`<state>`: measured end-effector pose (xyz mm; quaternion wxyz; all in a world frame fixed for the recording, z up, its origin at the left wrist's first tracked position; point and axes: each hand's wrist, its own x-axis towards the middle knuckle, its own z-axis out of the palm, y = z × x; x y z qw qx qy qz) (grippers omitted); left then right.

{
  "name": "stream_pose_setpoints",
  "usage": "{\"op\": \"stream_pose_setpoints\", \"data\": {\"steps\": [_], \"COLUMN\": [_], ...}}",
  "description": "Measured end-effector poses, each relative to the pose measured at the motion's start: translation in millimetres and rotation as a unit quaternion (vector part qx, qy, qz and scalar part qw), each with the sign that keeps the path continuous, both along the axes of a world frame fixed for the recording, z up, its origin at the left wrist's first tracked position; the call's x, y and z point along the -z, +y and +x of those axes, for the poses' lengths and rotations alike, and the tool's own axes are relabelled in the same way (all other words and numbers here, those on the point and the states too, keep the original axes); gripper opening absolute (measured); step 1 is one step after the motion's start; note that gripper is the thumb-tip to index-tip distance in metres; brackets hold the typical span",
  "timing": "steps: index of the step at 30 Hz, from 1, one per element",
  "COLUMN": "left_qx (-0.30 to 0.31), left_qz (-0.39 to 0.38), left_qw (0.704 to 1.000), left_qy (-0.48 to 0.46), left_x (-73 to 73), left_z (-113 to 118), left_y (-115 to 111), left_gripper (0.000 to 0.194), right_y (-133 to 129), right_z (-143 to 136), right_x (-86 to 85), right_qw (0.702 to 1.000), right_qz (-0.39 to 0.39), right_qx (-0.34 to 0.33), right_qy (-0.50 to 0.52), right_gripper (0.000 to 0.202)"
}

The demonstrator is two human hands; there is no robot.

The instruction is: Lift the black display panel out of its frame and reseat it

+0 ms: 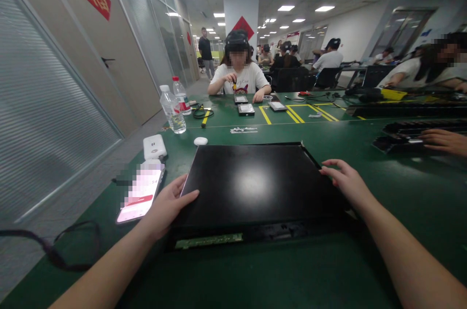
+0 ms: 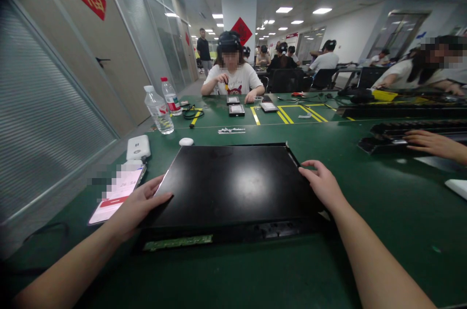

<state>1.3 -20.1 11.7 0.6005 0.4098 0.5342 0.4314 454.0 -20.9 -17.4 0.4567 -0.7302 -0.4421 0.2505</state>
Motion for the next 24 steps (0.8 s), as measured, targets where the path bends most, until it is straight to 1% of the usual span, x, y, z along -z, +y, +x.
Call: {"op": "stream_pose_setpoints", "data": {"steps": [2,6,12,17,20,24], "left_qx": [0.002,0.005,0.011,0.014,0.001,0.006], "left_qz": [-0.003,-0.011,-0.022,-0.033,-0.042,-0.044], "left_qw": [1.0,1.0,1.0,0.999,0.999,0.998], "left_qy": [-0.002,-0.007,-0.007,-0.02,-0.034,-0.042], "left_x": [-0.4,0.1,2.3,3.3,1.1,-0.3], "left_z": [0,-1,-4,-7,-6,-4], "left_y": [1,2,5,6,5,4], "left_gripper": [0.091,0.084,0.084,0.081,0.079,0.079], "right_y": [0,1,4,1,-1,0], "right_z": [0,1,3,-4,-8,-6], "right_x": [1.0,4.1,9.3,5.7,3.5,2.6], "right_qw": [1.0,1.0,0.998,0.994,0.991,0.98], "right_qz": [-0.004,-0.011,-0.028,-0.034,-0.036,-0.057], "right_qx": [-0.002,-0.005,0.002,0.008,-0.001,-0.021], "right_qy": [-0.011,-0.027,-0.06,-0.101,-0.125,-0.188], "right_gripper": [0.043,0.046,0.045,0.038,0.036,0.035]}}
